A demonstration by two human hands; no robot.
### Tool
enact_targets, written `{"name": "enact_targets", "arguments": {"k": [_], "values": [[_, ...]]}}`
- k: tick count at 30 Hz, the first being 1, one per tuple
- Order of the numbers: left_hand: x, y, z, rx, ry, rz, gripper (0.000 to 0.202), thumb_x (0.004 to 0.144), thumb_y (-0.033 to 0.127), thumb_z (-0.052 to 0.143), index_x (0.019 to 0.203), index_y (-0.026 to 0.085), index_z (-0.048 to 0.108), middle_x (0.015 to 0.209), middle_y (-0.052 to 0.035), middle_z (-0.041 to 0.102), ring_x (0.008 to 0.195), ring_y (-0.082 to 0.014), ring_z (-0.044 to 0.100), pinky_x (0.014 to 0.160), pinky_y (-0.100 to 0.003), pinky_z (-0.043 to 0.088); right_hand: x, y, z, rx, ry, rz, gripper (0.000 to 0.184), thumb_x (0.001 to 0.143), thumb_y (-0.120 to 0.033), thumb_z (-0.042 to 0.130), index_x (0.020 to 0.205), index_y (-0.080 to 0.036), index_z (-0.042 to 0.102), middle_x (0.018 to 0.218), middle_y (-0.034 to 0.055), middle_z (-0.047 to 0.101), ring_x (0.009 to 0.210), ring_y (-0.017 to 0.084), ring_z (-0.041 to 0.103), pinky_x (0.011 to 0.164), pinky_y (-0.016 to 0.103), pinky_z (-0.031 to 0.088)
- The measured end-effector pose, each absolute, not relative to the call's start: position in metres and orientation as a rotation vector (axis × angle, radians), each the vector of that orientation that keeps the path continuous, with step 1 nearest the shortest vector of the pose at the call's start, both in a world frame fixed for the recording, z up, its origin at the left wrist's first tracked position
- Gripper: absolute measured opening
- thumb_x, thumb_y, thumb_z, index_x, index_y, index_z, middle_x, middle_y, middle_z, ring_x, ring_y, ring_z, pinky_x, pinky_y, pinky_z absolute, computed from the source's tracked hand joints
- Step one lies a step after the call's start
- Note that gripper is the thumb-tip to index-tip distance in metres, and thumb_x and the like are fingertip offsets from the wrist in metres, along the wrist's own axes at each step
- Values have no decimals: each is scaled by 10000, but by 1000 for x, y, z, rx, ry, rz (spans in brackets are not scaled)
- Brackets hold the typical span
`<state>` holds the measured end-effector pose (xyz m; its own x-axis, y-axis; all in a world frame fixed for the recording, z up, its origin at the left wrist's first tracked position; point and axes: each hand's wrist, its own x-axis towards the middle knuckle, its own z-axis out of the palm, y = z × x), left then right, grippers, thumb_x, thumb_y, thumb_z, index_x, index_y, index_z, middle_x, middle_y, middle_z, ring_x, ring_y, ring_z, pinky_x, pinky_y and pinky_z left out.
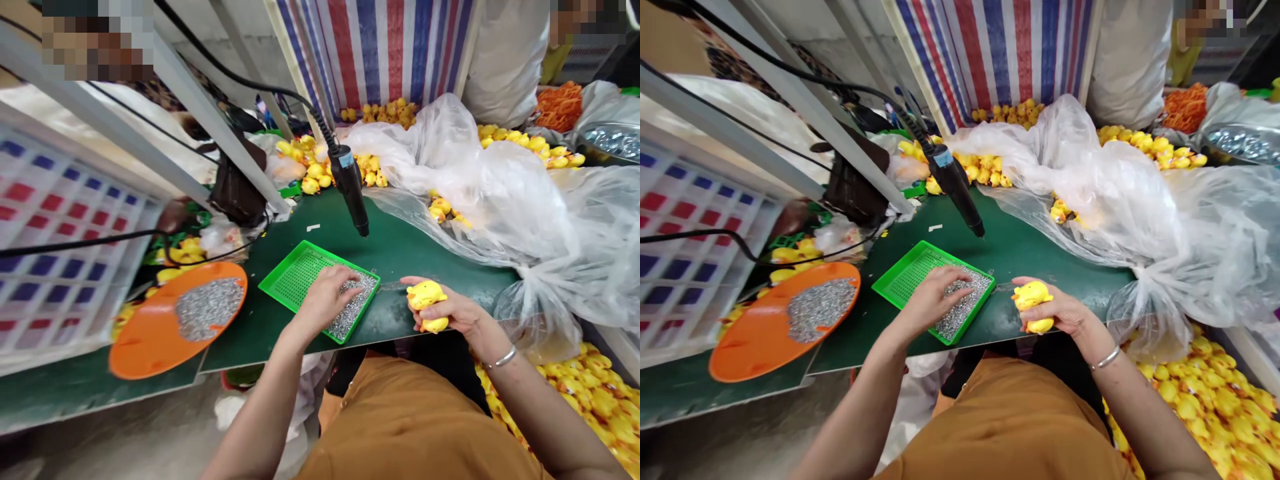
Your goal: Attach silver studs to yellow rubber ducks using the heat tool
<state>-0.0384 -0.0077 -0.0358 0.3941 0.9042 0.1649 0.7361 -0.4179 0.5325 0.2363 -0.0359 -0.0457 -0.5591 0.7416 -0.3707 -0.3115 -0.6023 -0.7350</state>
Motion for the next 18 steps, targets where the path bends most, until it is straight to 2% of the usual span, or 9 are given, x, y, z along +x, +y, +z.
{"name": "enact_targets", "arguments": {"k": [3,5,9,14,18], "values": [[-57,-7,-55,2381,1504,447,50,866,256,663,855,220,695,853,-41,714,858,-232,635,833,-410,510,226,-36,-50,-970,-676,2033,683,544,-184,899,1158,-203,599,742,-30,682,587,158,686,592,305,586],[-60,-8,-63,2418,1464,470,82,874,246,647,813,232,701,815,-29,726,812,-218,642,813,-387,509,217,-34,-53,-1013,-607,1947,696,558,-205,897,1168,-210,562,733,-33,678,582,188,706,559,311,580],[-59,-9,-67,2348,1508,685,122,873,279,640,804,256,738,817,-37,757,790,-214,669,740,-355,528,203,-33,-60,-1061,-553,1840,804,539,-221,911,1219,-258,482,789,-41,686,585,227,724,525,335,574],[-54,-12,-61,2059,1589,926,137,846,301,645,833,239,766,837,-48,781,772,-210,717,702,-346,564,192,-37,-63,-1070,-522,1751,745,477,-202,938,1094,-252,524,868,-37,681,595,189,702,549,332,568],[-35,-20,-51,1808,1531,1101,135,803,319,687,820,209,764,809,-42,777,686,-176,709,657,-299,584,187,-41,-63,-1059,-501,1777,813,433,-161,939,1128,-270,531,888,-50,658,662,171,682,628,365,589]]}}
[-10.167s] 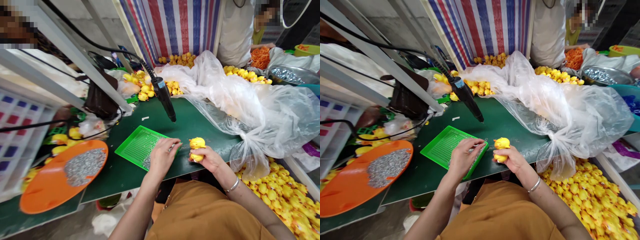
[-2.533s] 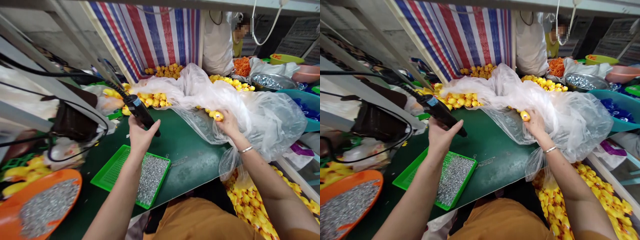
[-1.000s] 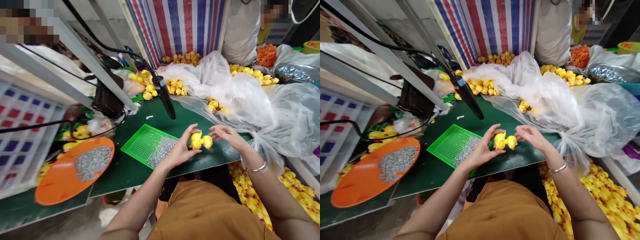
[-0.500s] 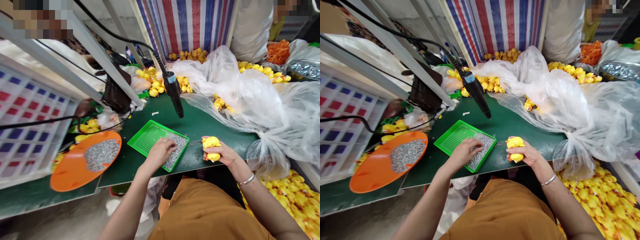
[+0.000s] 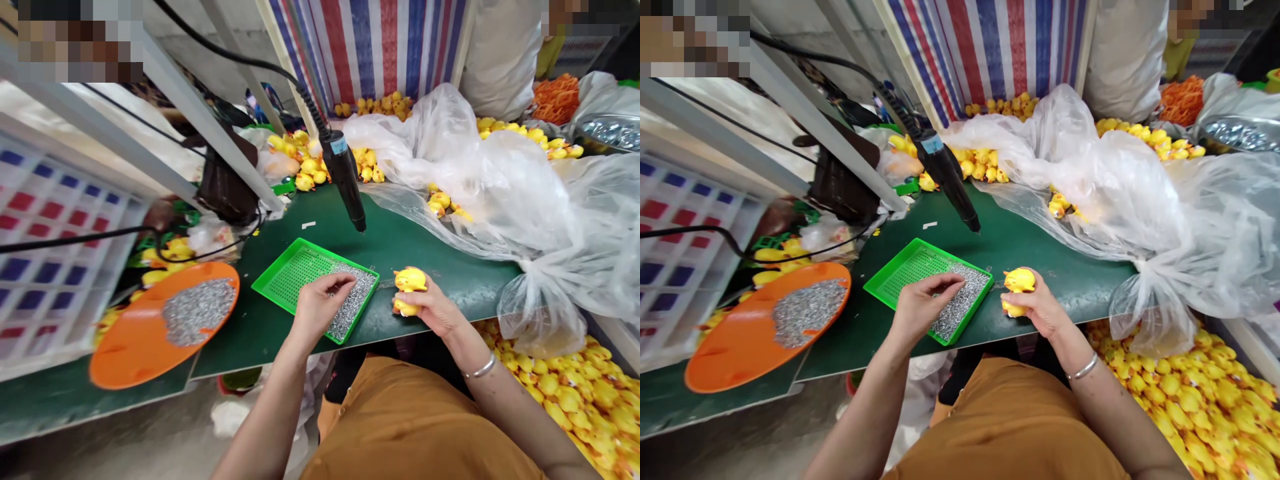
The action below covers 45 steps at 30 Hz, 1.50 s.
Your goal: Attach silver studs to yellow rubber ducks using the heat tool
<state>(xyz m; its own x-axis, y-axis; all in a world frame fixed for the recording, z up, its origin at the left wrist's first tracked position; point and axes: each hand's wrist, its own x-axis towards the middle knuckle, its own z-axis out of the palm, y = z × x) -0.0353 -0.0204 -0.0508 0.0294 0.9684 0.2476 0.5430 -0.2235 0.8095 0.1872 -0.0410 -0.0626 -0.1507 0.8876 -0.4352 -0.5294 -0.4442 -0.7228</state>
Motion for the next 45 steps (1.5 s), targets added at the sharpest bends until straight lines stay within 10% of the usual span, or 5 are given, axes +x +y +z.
{"name": "enact_targets", "arguments": {"k": [8,18,45], "values": [[16,-31,-39,2131,1210,1254,97,888,253,652,840,220,730,814,-27,754,777,-164,690,757,-314,562,184,-51,-61,-986,-483,1784,1079,376,-45,904,1296,-353,433,1183,-10,642,816,158,666,700,327,591],[26,-30,-43,2669,1093,1250,151,941,183,563,952,208,711,884,-55,743,817,-180,639,746,-316,540,182,-60,-51,-1090,-402,1771,1207,346,-23,885,1368,-332,321,1047,-39,629,876,145,626,778,274,544],[-42,-24,-68,2548,1685,500,159,930,240,552,857,203,688,855,-55,703,818,-231,555,734,-342,455,209,-20,-58,-761,-391,1800,471,610,-166,866,1019,-214,638,834,-26,672,701,158,671,676,345,568]]}}
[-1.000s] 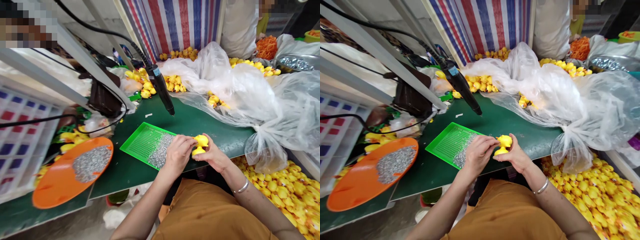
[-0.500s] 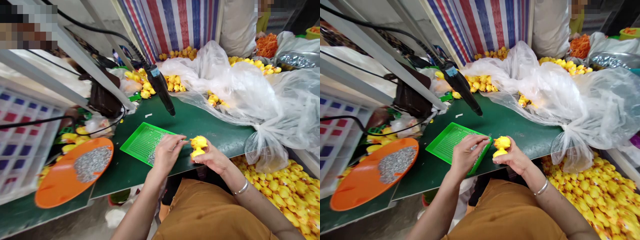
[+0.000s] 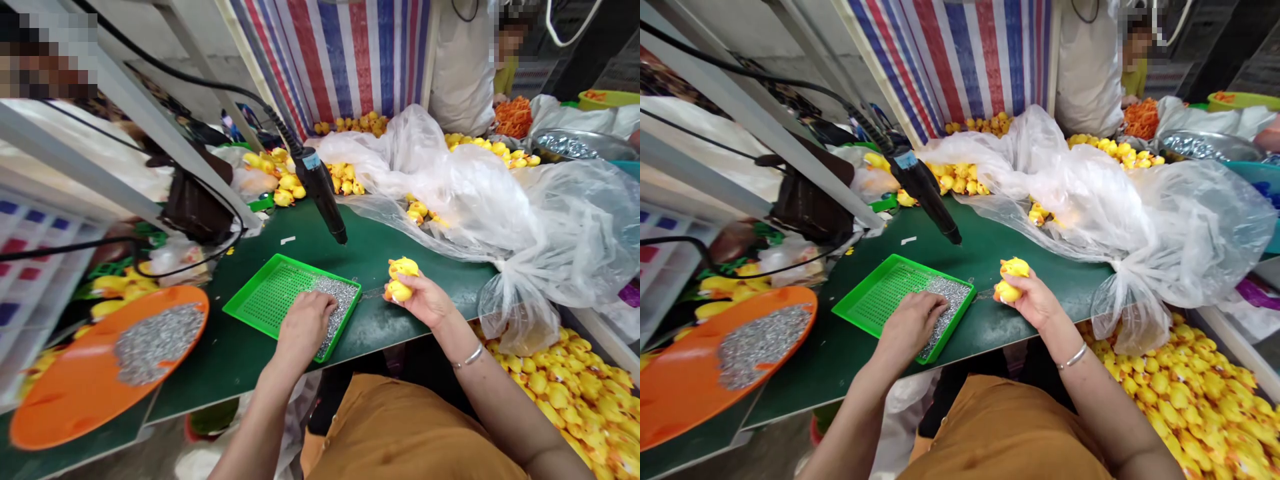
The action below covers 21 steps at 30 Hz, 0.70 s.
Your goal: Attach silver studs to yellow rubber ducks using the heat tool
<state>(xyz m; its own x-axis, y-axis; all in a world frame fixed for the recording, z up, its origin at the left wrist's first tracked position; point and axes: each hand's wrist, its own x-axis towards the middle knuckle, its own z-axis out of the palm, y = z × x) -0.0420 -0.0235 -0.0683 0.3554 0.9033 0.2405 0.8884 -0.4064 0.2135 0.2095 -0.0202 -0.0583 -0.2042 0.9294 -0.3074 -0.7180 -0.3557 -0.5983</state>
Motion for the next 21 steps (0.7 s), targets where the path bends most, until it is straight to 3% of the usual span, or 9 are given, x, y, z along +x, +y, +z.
{"name": "enact_targets", "arguments": {"k": [3,7,11,17,21], "values": [[-44,-24,-72,2553,1641,555,130,924,266,580,904,212,696,892,-48,709,821,-222,558,753,-340,459,210,-12,-56,-771,-386,1775,479,593,-169,868,1012,-216,642,831,-26,676,689,149,663,653,328,572],[-43,-24,-72,2533,1638,536,177,937,256,556,833,206,689,826,-47,695,804,-215,554,744,-332,451,206,-7,-54,-779,-406,1767,482,582,-173,865,1006,-222,641,819,-27,681,681,144,658,639,318,574],[-42,-23,-70,2514,1647,516,110,915,246,594,906,212,698,882,-50,700,833,-220,554,759,-337,450,203,-6,-53,-804,-385,1763,487,570,-149,856,998,-228,639,826,-29,689,678,154,657,629,330,577],[-43,-22,-71,2448,1647,541,157,921,250,585,799,208,676,826,-44,697,823,-220,548,762,-341,441,202,-5,-55,-792,-362,1749,456,585,-122,838,971,-235,622,825,-33,683,687,161,663,630,344,583],[-41,-23,-73,2440,1668,557,128,933,244,563,923,207,685,902,-52,708,835,-220,555,784,-347,449,202,-4,-60,-766,-347,1769,410,604,-107,829,934,-217,611,810,-21,682,682,165,668,622,343,586]]}}
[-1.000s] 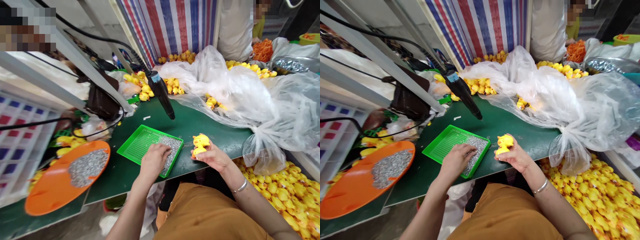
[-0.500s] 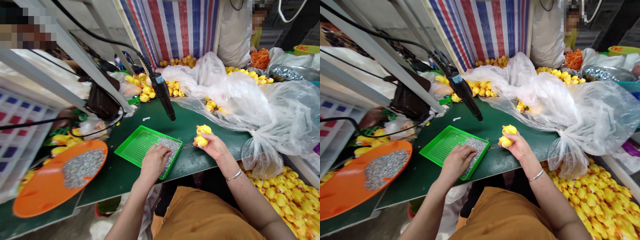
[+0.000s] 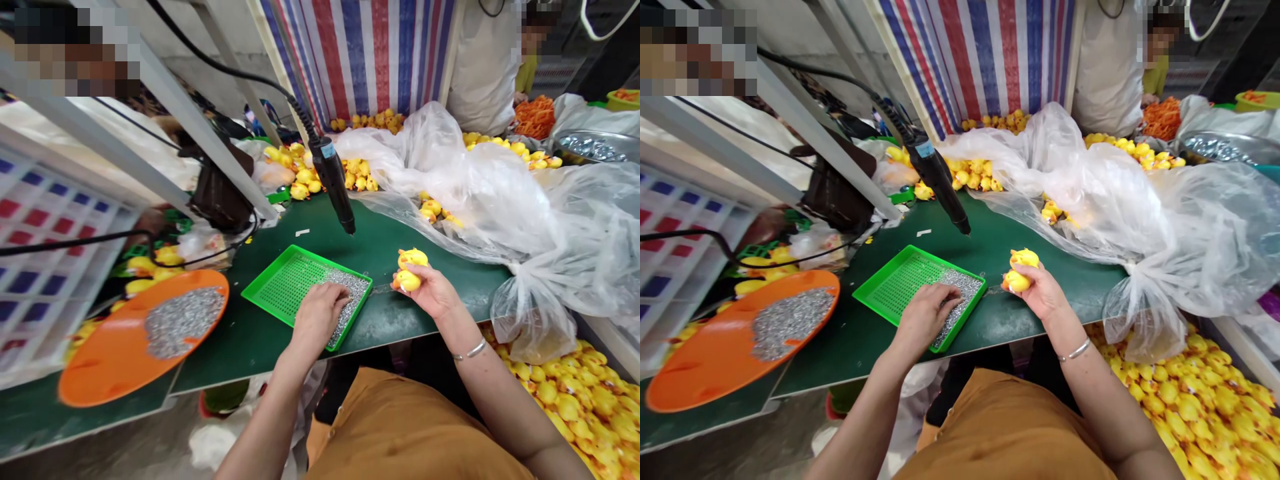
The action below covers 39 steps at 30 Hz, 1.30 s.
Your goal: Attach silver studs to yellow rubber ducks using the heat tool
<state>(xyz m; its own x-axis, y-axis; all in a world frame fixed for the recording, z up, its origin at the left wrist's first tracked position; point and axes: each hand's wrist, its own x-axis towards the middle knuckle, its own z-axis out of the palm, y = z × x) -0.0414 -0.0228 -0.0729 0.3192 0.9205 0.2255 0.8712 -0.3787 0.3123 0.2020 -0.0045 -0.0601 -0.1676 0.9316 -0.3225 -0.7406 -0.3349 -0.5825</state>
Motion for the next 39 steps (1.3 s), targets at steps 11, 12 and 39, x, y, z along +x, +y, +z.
{"name": "enact_targets", "arguments": {"k": [11,12,39], "values": [[-44,-22,-69,2508,1673,563,203,956,243,509,839,190,668,818,-58,697,790,-216,558,759,-360,454,198,-6,-59,-800,-362,1759,446,577,-131,849,953,-225,629,807,-25,677,677,163,663,616,337,581],[-44,-22,-70,2507,1682,562,194,957,239,505,863,187,667,838,-62,700,801,-220,563,770,-366,458,198,-6,-59,-802,-365,1756,460,578,-131,850,970,-229,630,805,-25,675,679,164,663,616,337,579],[31,-33,-33,2636,1271,1169,156,959,223,553,904,174,690,806,-36,748,738,-159,640,725,-301,496,184,-25,-47,-963,-482,1436,613,540,-223,861,1079,-286,575,959,-41,678,717,138,656,577,259,528]]}}
